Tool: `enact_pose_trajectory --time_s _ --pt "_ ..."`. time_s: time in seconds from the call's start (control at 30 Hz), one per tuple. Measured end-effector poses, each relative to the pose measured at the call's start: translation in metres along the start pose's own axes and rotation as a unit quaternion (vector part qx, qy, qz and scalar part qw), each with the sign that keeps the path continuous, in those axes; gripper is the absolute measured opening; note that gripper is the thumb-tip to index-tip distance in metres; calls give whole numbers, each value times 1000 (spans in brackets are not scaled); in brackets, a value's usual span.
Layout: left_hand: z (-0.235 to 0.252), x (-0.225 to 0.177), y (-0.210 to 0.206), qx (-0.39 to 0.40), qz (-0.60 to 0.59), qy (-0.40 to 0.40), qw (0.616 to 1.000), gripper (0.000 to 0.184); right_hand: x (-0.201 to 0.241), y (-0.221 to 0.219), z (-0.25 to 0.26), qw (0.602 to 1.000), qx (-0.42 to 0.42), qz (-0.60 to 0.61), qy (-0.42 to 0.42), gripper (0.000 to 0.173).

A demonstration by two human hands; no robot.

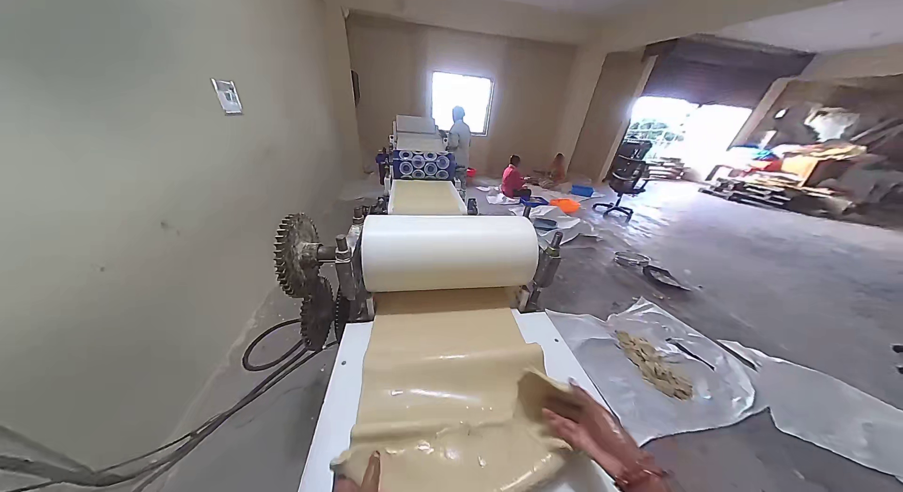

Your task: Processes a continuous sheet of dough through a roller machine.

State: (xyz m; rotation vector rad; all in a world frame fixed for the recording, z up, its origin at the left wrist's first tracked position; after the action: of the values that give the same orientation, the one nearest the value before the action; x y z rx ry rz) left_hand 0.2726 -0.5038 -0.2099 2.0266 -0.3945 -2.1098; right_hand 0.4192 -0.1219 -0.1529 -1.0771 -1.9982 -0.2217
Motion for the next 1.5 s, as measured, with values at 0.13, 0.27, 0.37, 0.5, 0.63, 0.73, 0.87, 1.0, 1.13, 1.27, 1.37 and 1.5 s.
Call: enact_pose_trajectory --time_s 0.13,0.27,0.37,0.5,0.63,0.73,0.87,1.0,1.13,1.27,1.37,1.5 --pt "49 -24 -2 -120 229 -142 956 84 15 -52 51 929 16 -370 5 75" --pt "97 -69 -27 -17 365 -312 877 51 83 -109 87 803 -15 -579 141 67" --pt "153 -95 -70 149 421 -294 845 46 108 -141 139 757 -54 -646 82 54" --pt "232 -86 -139 341 485 -192 782 60 100 -164 189 710 -104 -696 -12 47" --pt "263 -62 -176 349 513 -96 778 86 99 -176 205 699 -153 -697 -38 41" --pt "269 -69 -188 346 546 -87 758 106 101 -182 220 686 -165 -708 -29 43" --pt "271 -66 -190 344 534 -69 769 118 95 -181 239 689 -201 -696 -31 70" --pt "273 -62 -190 325 525 -48 785 120 95 -178 257 697 -239 -675 -53 90" --pt "275 -60 -192 321 520 -42 791 120 97 -174 269 700 -252 -666 -52 98" --pt "276 -59 -194 317 519 -49 792 121 99 -171 276 715 -263 -646 -43 106" --pt "279 -61 -196 312 525 -65 789 121 100 -168 281 724 -274 -631 -41 124" --pt "282 -58 -199 301 527 -75 791 122 104 -167 285 734 -271 -622 -24 128"
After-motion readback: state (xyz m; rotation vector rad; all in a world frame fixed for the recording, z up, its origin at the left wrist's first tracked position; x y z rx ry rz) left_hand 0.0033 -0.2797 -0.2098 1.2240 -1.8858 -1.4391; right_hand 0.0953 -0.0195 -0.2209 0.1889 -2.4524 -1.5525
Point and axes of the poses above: each hand's wrist, its own z-axis towards the middle knuckle, its own y-axis out of the back of the hand, x = y × z, the point moved 6 cm from there along z, towards the middle knuckle, and after that the axes turned 12 degrees about -y, right-handed, at the moved point
